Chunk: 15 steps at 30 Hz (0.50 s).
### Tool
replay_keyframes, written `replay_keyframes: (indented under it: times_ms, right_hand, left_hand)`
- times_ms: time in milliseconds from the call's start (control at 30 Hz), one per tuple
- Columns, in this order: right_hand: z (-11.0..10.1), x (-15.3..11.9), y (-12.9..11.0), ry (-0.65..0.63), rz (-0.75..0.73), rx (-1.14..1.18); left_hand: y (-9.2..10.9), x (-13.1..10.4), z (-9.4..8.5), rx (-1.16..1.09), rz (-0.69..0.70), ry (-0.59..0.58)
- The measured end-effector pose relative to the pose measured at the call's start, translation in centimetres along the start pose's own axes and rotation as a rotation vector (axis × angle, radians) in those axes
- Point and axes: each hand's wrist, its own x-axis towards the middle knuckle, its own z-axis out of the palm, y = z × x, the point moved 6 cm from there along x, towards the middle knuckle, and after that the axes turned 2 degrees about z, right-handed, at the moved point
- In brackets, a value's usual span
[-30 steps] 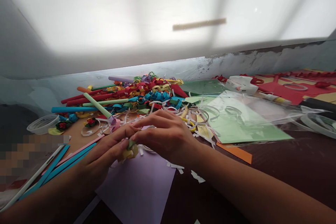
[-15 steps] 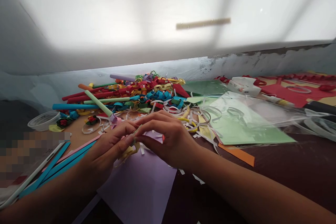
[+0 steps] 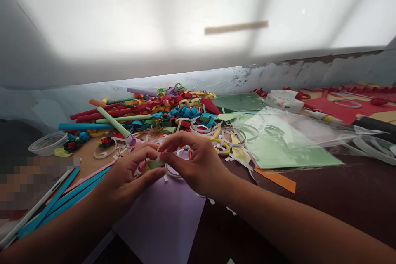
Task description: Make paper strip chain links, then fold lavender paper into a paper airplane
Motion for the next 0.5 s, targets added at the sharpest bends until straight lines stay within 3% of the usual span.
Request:
replay_keyframes:
  times_ms: [233,400,500]
  right_hand:
    - [0.04,0.1,-0.15,-0.061,0.003,-0.043]
    - [0.18,0.04,-0.91,-0.23,-0.235,-0.27]
    - [0.35,-0.03,-1.0,-0.297,-0.273,-0.347]
  left_hand:
    - [-0.37,0.72,-0.59,-0.019,-0.014,0.046]
    - [-0.94,0.8,-0.67,0.025,0.013,-0.004]
    - [-0.76,0.65,-0.66,0.116,0.07,-0.03]
